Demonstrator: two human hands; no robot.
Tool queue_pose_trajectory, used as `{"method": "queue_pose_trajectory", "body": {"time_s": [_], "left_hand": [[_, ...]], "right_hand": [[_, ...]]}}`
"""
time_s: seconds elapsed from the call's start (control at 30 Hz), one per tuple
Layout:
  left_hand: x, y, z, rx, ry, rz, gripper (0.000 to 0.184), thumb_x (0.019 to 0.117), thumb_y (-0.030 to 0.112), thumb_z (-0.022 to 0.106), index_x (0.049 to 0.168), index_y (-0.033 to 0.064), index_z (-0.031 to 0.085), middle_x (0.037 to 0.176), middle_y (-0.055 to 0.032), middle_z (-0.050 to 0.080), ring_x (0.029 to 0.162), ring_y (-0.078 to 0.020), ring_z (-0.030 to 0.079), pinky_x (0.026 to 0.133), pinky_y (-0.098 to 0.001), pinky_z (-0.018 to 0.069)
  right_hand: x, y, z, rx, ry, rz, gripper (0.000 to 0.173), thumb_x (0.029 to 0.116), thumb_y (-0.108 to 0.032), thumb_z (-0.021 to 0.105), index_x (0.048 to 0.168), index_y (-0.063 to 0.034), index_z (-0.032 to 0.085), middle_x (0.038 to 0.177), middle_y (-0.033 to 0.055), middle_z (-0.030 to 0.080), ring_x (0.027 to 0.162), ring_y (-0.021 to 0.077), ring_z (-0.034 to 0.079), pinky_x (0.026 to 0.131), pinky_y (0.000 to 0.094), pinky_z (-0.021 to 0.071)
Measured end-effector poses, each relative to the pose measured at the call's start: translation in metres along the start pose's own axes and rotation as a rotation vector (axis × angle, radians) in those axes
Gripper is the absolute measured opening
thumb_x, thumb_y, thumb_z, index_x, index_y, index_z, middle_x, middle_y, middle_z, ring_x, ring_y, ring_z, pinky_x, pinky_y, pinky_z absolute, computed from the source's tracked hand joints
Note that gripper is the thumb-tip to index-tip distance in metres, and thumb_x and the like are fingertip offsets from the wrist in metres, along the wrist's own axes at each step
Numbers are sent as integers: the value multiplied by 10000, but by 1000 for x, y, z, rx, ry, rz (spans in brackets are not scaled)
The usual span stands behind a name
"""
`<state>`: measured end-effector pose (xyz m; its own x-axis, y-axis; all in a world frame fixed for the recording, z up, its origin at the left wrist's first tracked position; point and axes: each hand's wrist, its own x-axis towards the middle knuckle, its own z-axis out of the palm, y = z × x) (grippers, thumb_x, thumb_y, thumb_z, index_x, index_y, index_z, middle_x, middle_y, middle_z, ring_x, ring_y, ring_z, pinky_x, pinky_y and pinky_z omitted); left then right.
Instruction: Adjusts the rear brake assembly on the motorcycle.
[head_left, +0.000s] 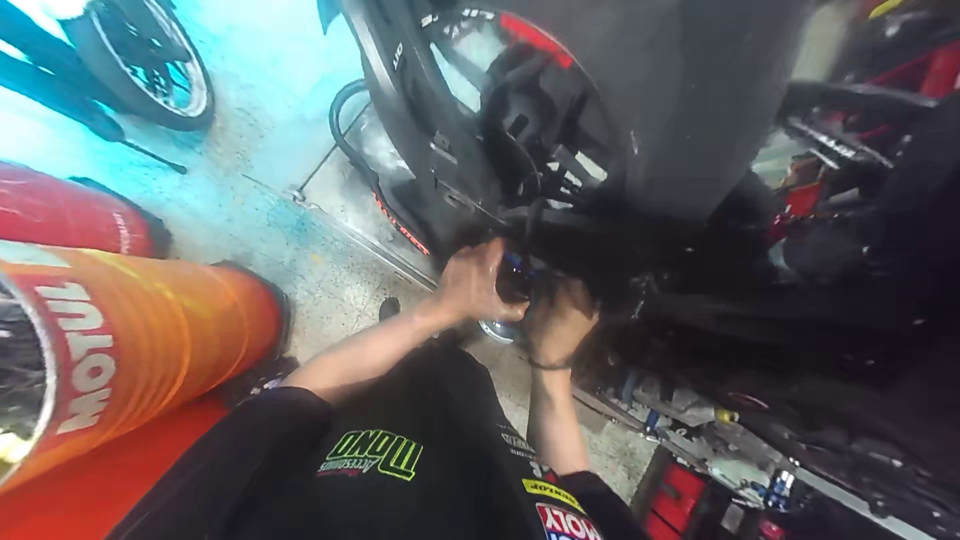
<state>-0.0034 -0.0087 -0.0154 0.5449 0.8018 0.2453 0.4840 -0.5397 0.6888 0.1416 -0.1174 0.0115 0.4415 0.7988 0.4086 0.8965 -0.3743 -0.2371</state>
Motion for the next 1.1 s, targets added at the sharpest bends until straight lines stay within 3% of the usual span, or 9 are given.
{"method": "queue_pose_trajectory", "body": {"time_s": [0.17, 0.27, 0.33, 0.47, 0.67, 0.77, 0.87, 0.97, 1.1], "left_hand": [[10, -1, -10, -15, 0, -9, 1033, 574, 816, 722, 1328, 118, 620, 1144, -59, 729, 1044, -195, 698, 900, -470, 575], [0, 0, -5, -26, -28, 13, 1015, 578, 811, 726, 1320, 126, 623, 1129, -46, 732, 1023, -177, 700, 881, -460, 581], [3, -1, -8, -26, -37, 20, 1010, 585, 815, 720, 1321, 130, 622, 1144, -45, 728, 1038, -178, 696, 893, -463, 575], [3, 0, -2, -31, 24, 5, 990, 600, 840, 705, 1296, 139, 640, 1145, -42, 728, 1052, -184, 692, 917, -471, 565], [-1, 4, -1, 34, 3, 11, 1027, 623, 795, 716, 1368, 101, 587, 1175, -70, 722, 1066, -206, 690, 935, -464, 554], [1, 3, -2, 25, 8, 16, 1055, 630, 795, 707, 1412, 103, 556, 1181, -76, 720, 1066, -213, 689, 918, -466, 556], [-1, 2, 1, 2, -2, 21, 1070, 630, 819, 695, 1416, 107, 552, 1171, -66, 721, 1056, -199, 689, 917, -462, 558], [0, -2, 0, -7, 27, 27, 1109, 619, 870, 667, 1414, 102, 562, 1182, -57, 723, 1061, -183, 689, 924, -446, 558], [-2, -1, 3, -27, 58, 47, 1051, 609, 833, 708, 1365, 111, 598, 1134, -46, 734, 1020, -167, 698, 891, -431, 572]], "right_hand": [[5, 2, -9, 29, -32, -7, 185, 984, -282, 658, 986, -170, 805, 965, 48, 766, 885, 219, 721, 817, 518, 540], [1, -5, -9, -43, -82, 4, 220, 1000, -332, 617, 1036, -221, 803, 1014, 19, 758, 935, 200, 716, 805, 465, 559], [-4, 5, -16, -32, -94, 28, 232, 995, -333, 629, 1000, -175, 800, 954, 44, 764, 862, 212, 730, 760, 478, 575], [-17, 22, -44, -17, -221, 263, 375, 1040, -429, 542, 1023, -132, 770, 883, 71, 750, 805, 240, 722, 736, 533, 578], [16, -15, -45, -129, -367, 146, 418, 1047, -499, 465, 1115, -221, 772, 951, 65, 774, 875, 286, 739, 774, 594, 560], [18, -15, -41, -155, -319, 106, 375, 1046, -467, 485, 1107, -239, 776, 913, 48, 773, 835, 262, 739, 744, 570, 561], [11, -6, -25, -81, -276, 98, 327, 1047, -396, 507, 1106, -214, 773, 970, 27, 776, 890, 213, 740, 808, 525, 573], [1, 1, -20, 23, -233, 101, 324, 1047, -364, 534, 1089, -157, 780, 899, 60, 769, 811, 223, 739, 744, 511, 588], [6, -3, -18, 58, -249, 94, 320, 1045, -338, 532, 1092, -137, 776, 950, 76, 774, 887, 246, 741, 820, 525, 578]]}}
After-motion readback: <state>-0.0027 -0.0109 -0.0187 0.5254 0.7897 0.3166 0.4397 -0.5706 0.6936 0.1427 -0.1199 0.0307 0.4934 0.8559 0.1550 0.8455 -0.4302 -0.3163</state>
